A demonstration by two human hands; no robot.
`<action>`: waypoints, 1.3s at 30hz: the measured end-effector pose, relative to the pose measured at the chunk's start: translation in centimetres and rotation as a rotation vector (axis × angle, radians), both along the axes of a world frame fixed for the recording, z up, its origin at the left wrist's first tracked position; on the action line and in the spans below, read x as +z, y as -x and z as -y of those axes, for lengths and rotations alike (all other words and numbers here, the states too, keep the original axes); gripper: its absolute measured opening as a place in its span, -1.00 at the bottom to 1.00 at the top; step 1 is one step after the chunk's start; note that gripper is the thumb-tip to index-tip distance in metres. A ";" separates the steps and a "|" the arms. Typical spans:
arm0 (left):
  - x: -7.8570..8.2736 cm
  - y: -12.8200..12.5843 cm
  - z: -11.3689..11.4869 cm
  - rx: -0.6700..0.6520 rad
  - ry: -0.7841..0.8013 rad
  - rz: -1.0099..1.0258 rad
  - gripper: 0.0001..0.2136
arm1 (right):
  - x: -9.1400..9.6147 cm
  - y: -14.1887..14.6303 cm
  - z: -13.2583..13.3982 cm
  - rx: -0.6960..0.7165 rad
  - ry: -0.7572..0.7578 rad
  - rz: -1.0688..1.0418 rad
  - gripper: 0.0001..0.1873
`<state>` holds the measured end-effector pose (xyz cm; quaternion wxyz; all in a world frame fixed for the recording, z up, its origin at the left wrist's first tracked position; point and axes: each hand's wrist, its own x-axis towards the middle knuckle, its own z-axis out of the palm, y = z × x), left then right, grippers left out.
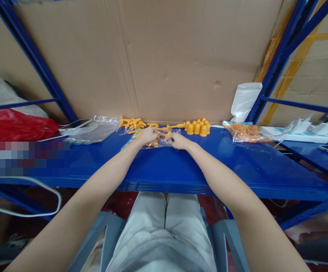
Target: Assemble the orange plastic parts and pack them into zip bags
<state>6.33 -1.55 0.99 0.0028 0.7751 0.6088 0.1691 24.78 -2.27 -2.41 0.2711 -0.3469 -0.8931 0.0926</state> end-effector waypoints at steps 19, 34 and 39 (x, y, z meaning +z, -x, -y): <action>-0.4 0.4 -0.6 -0.021 -0.019 0.024 -0.73 | 0.6 0.1 0.4 -0.027 0.093 0.035 -0.84; -0.1 0.4 -0.3 -0.058 0.013 0.034 -0.75 | 3.8 -2.7 -1.9 -0.558 0.013 0.133 -0.71; 0.3 0.3 0.3 -0.092 0.054 0.020 -0.79 | 4.3 -3.1 -4.4 -0.592 -0.045 0.168 -0.64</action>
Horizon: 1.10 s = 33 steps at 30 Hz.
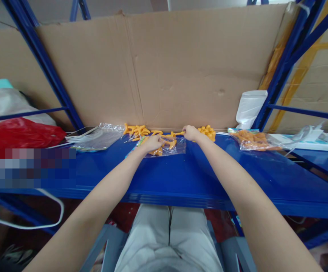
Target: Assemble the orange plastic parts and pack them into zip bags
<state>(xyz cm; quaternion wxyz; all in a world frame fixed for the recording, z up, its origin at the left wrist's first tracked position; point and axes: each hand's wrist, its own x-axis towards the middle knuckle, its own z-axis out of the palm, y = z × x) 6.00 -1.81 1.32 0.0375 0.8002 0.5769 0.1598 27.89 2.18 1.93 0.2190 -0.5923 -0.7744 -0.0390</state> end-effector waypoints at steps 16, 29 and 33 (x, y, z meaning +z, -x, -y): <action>-0.3 -0.2 0.0 -0.025 0.025 -0.002 -0.81 | -1.1 5.1 -3.4 0.141 0.209 -0.120 -0.83; -0.4 -0.2 -0.1 -0.012 0.012 0.032 -0.83 | 0.7 5.8 -1.5 0.006 -0.022 -0.167 -0.79; 0.2 -0.3 0.5 -0.005 -0.014 0.006 -0.82 | 2.4 5.9 -0.4 0.003 -0.062 -0.277 -0.76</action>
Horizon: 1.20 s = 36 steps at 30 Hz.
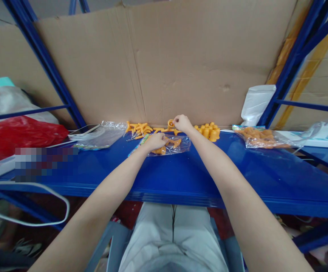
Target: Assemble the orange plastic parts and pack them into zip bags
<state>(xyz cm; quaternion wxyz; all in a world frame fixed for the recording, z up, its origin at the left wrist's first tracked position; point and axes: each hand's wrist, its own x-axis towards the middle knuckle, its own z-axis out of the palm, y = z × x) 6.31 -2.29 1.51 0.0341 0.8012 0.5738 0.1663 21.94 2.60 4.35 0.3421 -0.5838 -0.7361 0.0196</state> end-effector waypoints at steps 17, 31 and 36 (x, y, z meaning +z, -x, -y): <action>0.8 -2.5 3.6 -0.174 -0.345 0.439 -0.71 | 0.0 -1.5 9.3 0.158 -0.326 -0.009 -0.71; -0.6 -2.2 0.2 -0.505 -0.150 0.910 -0.72 | -2.6 -6.2 6.3 0.102 -0.309 -0.236 -0.66; -0.8 -2.0 -0.2 -0.604 -0.126 1.006 -0.71 | -2.9 -6.6 6.3 0.156 0.003 -0.461 -0.70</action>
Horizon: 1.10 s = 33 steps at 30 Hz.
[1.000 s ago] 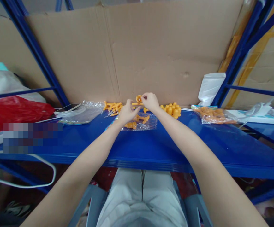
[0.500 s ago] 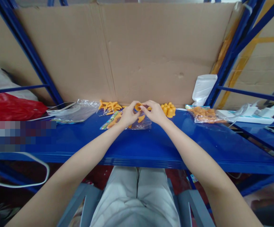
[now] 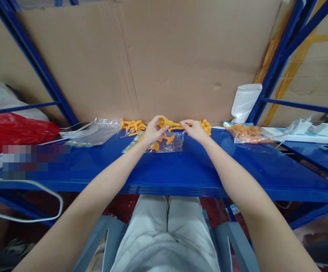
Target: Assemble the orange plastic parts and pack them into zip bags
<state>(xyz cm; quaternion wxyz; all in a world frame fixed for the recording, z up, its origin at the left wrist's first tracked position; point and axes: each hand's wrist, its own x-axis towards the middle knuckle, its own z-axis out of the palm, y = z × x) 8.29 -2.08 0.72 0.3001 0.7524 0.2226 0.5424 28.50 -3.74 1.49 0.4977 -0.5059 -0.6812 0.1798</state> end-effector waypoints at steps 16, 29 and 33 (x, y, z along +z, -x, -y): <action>0.3 0.5 -0.8 -0.071 -0.108 -0.020 -0.73 | 2.1 -0.7 1.7 0.278 0.513 -0.652 -0.83; 0.6 1.2 -0.3 0.106 -0.223 -0.340 -0.61 | 2.9 -1.0 1.6 0.275 0.409 -0.752 -0.93; 0.9 1.5 0.8 0.195 -0.250 -0.619 -0.61 | 2.7 -1.7 1.3 0.171 0.330 -0.745 -0.91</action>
